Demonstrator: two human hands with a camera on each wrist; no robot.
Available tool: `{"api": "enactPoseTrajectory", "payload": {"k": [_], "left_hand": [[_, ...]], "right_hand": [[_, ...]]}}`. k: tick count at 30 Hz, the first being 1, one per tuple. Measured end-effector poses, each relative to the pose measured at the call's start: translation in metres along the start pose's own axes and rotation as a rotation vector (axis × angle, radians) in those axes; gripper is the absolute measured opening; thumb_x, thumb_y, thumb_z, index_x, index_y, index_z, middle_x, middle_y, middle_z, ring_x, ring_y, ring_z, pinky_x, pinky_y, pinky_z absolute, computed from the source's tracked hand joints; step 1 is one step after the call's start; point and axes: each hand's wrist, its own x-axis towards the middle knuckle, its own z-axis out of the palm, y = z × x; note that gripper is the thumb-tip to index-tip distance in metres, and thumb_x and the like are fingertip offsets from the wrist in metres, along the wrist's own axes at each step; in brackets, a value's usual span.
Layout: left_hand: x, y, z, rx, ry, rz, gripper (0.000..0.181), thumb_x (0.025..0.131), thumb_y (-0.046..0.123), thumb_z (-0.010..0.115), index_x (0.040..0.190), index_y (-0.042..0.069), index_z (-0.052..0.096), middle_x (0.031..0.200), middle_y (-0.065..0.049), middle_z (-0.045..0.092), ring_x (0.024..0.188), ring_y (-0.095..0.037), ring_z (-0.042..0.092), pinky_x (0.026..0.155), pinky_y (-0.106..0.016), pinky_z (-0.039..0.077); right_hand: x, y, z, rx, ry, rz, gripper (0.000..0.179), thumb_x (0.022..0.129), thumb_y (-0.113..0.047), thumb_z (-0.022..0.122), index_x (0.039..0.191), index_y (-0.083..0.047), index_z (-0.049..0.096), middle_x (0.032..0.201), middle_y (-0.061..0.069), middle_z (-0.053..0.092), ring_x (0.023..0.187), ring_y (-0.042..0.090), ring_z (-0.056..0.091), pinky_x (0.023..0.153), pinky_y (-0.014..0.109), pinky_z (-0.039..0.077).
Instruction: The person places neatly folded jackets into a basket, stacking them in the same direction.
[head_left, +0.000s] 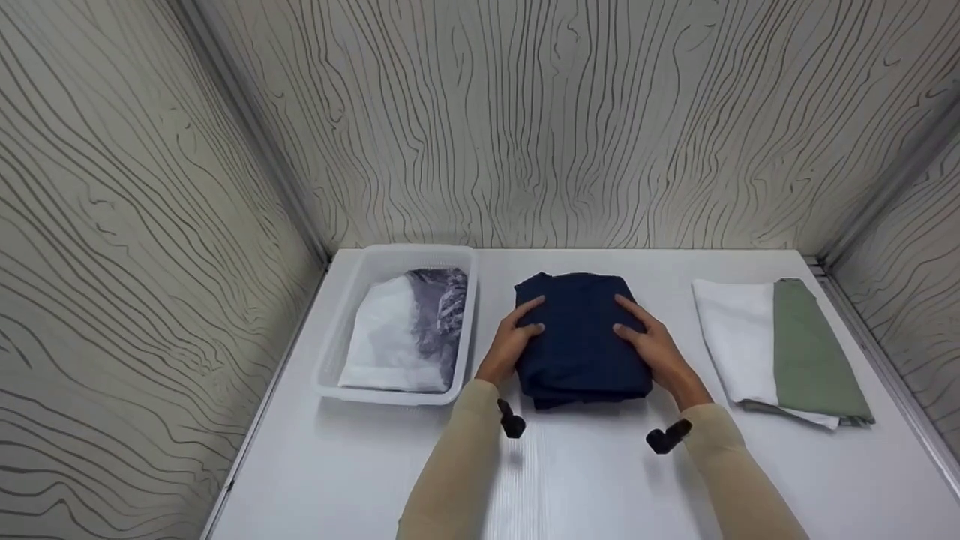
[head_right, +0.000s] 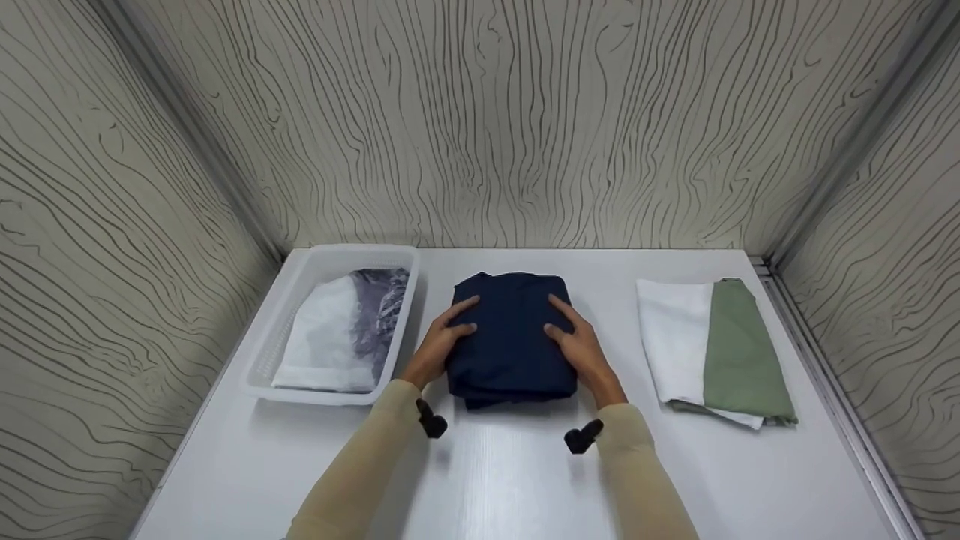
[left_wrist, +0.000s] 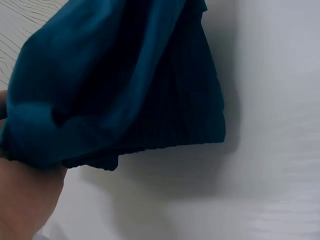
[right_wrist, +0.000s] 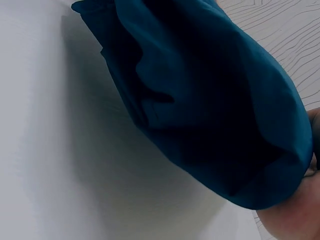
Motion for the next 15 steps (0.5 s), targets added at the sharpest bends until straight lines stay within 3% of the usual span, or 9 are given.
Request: {"api": "enactPoseTrajectory", "payload": {"k": [9, 15], "left_hand": [[0.001, 0.015, -0.004, 0.002, -0.019, -0.013, 0.068, 0.089, 0.016, 0.077, 0.153, 0.028, 0.06, 0.173, -0.012, 0.036, 0.16, -0.033, 0.033, 0.13, -0.051, 0.029], [0.001, 0.03, -0.006, 0.001, -0.028, 0.002, 0.072, 0.087, 0.014, 0.079, 0.155, 0.027, 0.058, 0.172, -0.014, 0.035, 0.159, -0.035, 0.035, 0.129, -0.051, 0.032]], "right_hand": [[0.0, -0.014, -0.005, 0.006, -0.006, -0.004, 0.076, 0.107, -0.034, 0.067, 0.171, -0.027, 0.027, 0.181, 0.012, 0.004, 0.167, 0.038, 0.001, 0.134, 0.059, 0.007], [0.002, -0.026, -0.007, 0.021, -0.012, -0.004, 0.082, 0.104, -0.032, 0.072, 0.171, -0.027, 0.025, 0.181, 0.012, 0.002, 0.167, 0.039, 0.001, 0.134, 0.06, 0.008]]}}
